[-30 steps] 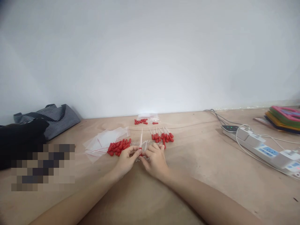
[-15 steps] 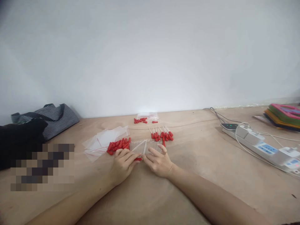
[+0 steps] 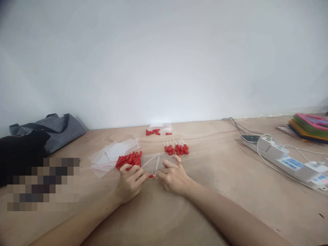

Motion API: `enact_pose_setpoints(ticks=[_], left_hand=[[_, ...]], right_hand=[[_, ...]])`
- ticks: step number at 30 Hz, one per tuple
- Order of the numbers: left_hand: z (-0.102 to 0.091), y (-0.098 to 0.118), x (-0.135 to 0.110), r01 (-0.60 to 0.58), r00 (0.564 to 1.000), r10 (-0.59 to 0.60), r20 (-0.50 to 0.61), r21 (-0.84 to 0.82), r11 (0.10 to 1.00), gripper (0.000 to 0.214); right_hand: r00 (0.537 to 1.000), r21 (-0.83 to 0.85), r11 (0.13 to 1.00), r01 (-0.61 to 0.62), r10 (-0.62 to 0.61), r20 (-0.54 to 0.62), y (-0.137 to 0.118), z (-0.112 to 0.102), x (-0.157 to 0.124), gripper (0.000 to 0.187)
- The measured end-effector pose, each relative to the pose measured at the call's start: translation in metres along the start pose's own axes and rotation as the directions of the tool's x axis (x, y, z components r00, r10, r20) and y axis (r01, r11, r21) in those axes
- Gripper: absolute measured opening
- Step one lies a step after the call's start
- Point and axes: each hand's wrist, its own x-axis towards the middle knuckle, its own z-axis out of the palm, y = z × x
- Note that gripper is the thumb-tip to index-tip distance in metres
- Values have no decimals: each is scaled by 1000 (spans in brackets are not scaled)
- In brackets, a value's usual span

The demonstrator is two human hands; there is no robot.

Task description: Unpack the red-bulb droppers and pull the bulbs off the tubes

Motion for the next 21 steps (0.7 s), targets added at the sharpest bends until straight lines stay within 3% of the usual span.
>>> enact_pose_setpoints(ticks=[4,7,11,13,17,19,21], left_hand=[[-6,-10,-3,19,999,-18,-35,26,999,28],[-9,-20,-5,187,979,-186,-78,-3,982,18],[-5,-30,-4,410,910,-411,58,-273,870,16],[-3,-38,-5,552,830,-534,161,-366,749,20],[-3,-62,-12,808,557,-774,301,-414,420,28],[-6,-76,-18,864,429,-826,365,-432,257,33],[-8,-87,-23,894,339,-855,392,-417,163,37]], right_hand=[[995,48,997,-60,56,81,13,-4,-6,25],[976,54,979,-195,188,108,23,-8,-10,27],[881,131,879,-458,430,198,25,-11,0,25],[785,155,782,-604,550,284,25,-10,9,25],[484,24,536,-844,741,465,32,1,29,32],[416,-35,492,-870,770,483,34,10,37,29],[415,-68,500,-863,780,469,34,19,42,23]])
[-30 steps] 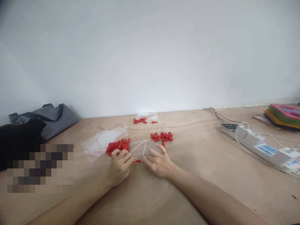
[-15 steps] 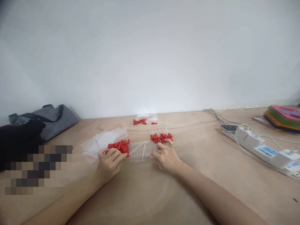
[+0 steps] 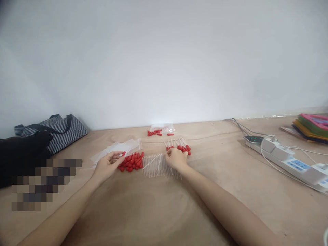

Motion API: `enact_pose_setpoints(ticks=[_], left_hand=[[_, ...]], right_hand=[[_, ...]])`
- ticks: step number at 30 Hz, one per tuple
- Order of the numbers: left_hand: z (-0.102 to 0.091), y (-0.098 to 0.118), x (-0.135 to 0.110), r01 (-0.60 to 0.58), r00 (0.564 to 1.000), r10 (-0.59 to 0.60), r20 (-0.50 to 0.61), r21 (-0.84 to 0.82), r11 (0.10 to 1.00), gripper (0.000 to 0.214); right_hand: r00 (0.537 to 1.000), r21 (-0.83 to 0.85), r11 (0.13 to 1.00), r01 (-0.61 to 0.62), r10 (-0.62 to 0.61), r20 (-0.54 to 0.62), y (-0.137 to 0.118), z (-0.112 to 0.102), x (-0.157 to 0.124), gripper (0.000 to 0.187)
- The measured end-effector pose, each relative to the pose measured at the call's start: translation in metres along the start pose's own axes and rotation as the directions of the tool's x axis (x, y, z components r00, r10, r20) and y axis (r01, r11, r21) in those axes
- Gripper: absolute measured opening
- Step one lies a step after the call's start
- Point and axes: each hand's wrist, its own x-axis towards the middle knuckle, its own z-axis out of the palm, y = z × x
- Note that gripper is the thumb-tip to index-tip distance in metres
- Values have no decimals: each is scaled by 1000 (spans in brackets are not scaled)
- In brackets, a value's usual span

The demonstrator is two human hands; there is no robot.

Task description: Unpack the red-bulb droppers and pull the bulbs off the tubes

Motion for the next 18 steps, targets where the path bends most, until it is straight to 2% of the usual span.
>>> enact_pose_setpoints(ticks=[5,8,11,15,18], left_hand=[[-12,-14,11,61,993,-54,-107,62,996,35],[-13,-25,17,70,994,-64,-86,70,995,35],[-13,-35,20,65,995,-53,-82,149,987,33],[-17,-32,18,112,990,-78,-114,332,937,28],[-21,-22,13,104,994,-104,-23,439,892,24]], right_hand=[[999,-104,994,27,-31,-39,-9,14,2,26],[996,-142,988,66,-74,-50,-9,16,0,26],[992,-160,982,99,-110,-62,-8,15,-2,24],[983,-156,975,161,-172,-62,-10,12,-5,23],[977,-150,970,194,-204,-58,-11,13,-7,26]])
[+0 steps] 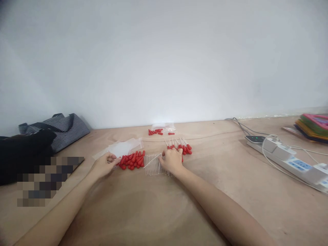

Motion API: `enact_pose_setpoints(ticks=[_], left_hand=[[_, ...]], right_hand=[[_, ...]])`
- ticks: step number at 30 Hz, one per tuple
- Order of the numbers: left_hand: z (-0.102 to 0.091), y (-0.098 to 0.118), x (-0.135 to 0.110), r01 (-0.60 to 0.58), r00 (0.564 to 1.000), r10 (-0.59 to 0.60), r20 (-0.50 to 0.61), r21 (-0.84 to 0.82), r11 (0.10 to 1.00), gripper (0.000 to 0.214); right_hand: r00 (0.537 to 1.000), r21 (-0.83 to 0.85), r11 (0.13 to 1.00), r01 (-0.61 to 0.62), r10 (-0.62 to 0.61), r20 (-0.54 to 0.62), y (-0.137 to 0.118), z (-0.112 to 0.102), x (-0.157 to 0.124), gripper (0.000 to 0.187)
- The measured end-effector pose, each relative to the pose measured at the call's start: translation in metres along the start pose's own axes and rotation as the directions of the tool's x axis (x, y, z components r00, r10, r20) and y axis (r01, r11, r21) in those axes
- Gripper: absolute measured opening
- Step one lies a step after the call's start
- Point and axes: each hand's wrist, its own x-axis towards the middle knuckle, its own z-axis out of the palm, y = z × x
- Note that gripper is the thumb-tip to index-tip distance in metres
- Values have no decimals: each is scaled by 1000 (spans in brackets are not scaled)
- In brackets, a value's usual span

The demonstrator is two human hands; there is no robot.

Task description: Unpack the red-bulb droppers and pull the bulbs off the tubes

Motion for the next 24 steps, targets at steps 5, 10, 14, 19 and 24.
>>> enact_pose_setpoints(ticks=[5,10,14,19,24], left_hand=[[-9,10,-9,-91,994,101,-37,206,974,23],[2,40,-32,-496,820,556,-135,314,809,22],[25,75,-47,-633,750,661,37,334,699,18],[49,102,-40,-590,798,585,143,381,712,24],[55,113,-34,-550,832,515,206,422,721,25]], right_hand=[[1000,36,999,8,-7,-22,1,1,-2,18],[998,75,997,-32,36,-48,8,-5,1,17],[986,91,987,-131,139,-89,32,-15,12,19],[945,59,956,-289,294,-140,70,-26,26,24],[934,12,941,-338,337,-121,87,-28,35,24]])
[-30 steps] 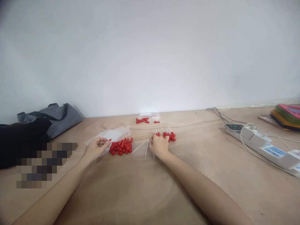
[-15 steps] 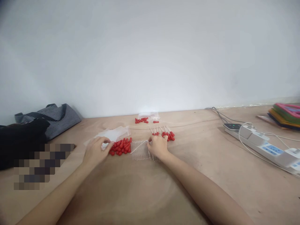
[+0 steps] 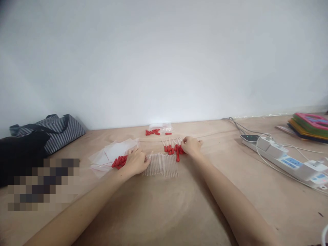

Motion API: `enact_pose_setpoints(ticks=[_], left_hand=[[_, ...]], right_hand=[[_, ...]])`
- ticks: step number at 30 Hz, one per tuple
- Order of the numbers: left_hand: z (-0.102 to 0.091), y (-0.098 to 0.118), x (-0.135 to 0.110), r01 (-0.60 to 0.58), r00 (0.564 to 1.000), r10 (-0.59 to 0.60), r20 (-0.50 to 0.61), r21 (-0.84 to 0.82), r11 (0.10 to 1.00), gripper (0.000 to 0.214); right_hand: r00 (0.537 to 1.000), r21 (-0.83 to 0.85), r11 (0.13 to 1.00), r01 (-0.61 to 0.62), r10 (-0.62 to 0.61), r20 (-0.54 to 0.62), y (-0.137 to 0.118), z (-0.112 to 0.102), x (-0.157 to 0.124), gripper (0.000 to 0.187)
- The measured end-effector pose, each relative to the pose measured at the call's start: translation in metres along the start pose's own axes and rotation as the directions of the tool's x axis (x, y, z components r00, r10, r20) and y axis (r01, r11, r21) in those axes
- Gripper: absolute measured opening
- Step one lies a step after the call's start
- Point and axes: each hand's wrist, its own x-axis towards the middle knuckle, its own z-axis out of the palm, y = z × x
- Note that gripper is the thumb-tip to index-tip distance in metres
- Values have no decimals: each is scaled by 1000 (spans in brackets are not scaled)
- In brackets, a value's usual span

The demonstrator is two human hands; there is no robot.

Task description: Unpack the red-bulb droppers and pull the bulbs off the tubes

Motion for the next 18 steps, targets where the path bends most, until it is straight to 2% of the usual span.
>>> enact_pose_setpoints(ticks=[6,12,15,18], left_hand=[[2,4,3,13,1000,-12,11,-33,999,24],[3,-1,2,64,998,-65,3,-140,988,14],[0,-3,-6,88,994,-98,-46,-178,980,14],[-1,-5,-19,47,981,-85,-176,-208,977,14]], right_hand=[[996,-60,996,62,-59,62,-7,6,2,22],[991,-96,990,102,-93,102,-17,11,5,25],[989,-101,989,108,-97,112,-21,15,6,27],[992,-83,993,89,-80,101,-24,18,7,22]])
